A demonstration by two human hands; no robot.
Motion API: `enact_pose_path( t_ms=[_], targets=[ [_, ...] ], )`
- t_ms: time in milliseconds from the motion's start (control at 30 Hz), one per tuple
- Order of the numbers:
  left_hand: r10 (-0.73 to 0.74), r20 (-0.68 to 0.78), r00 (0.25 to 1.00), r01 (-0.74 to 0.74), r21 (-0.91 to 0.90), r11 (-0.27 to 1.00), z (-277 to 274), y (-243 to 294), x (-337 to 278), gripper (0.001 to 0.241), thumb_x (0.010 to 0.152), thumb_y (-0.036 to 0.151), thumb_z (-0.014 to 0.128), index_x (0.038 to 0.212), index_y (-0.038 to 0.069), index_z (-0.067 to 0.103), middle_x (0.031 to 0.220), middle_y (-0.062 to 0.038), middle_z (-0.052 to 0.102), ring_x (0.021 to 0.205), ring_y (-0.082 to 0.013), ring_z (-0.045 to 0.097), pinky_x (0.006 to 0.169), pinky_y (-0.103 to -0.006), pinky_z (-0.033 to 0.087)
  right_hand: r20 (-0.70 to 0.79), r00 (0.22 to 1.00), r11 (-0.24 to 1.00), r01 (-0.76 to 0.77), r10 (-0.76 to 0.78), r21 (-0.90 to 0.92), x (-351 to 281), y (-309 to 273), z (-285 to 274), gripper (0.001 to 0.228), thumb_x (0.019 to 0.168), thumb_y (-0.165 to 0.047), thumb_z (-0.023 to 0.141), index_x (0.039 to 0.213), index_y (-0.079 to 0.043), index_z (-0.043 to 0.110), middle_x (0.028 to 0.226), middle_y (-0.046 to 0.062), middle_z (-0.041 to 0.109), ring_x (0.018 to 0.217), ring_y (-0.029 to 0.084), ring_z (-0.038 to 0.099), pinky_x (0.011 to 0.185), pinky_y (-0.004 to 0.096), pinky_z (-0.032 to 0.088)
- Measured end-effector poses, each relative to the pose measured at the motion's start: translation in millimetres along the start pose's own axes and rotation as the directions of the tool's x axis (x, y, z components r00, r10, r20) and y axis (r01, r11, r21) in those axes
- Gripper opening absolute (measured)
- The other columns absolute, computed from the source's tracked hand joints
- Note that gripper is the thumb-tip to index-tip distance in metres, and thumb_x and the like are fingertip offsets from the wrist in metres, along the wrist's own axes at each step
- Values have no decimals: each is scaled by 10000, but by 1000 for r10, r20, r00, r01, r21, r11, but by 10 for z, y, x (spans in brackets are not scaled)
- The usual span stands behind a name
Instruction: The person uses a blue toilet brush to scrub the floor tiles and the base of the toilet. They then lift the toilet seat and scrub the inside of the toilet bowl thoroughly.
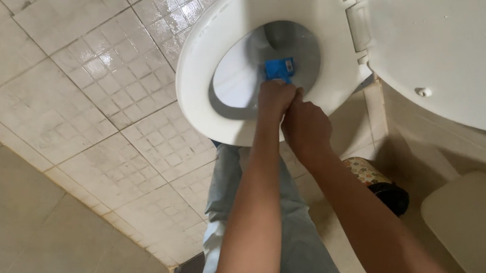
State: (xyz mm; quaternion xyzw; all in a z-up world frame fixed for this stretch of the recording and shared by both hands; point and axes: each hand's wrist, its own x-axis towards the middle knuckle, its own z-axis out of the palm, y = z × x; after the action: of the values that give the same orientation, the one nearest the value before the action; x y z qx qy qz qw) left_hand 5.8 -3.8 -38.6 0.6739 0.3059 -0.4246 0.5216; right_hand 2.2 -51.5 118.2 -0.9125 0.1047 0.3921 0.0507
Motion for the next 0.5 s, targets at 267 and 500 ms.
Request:
enact_pose_path(
  t_ms=[267, 500],
  targets=[
    [-129, 47, 990, 130, -15, 991, 16, -94, -103, 208, 787, 186, 702, 725, -12, 684, 763, -187, 737, 679, -290, 729, 585, -434, 551, 43, 999, 997, 8, -5, -81, -201, 155, 305, 436, 1049, -203, 518, 1369, 82, 436, 813, 190, 739, 681, 299, 740, 548, 426, 595],
    [-156, 220, 963, 175, -72, 982, -305, -34, -533, 227, 764, 56, 729, 636, -60, 583, 660, -139, 663, 561, -175, 562, 498, -416, 421, 124, 991, 984, -28, 50, -174, -467, -159, 188, 728, 1020, -173, 540, 1559, 161, 182, 784, 148, 733, 607, 229, 733, 448, 366, 577]
  ],
)
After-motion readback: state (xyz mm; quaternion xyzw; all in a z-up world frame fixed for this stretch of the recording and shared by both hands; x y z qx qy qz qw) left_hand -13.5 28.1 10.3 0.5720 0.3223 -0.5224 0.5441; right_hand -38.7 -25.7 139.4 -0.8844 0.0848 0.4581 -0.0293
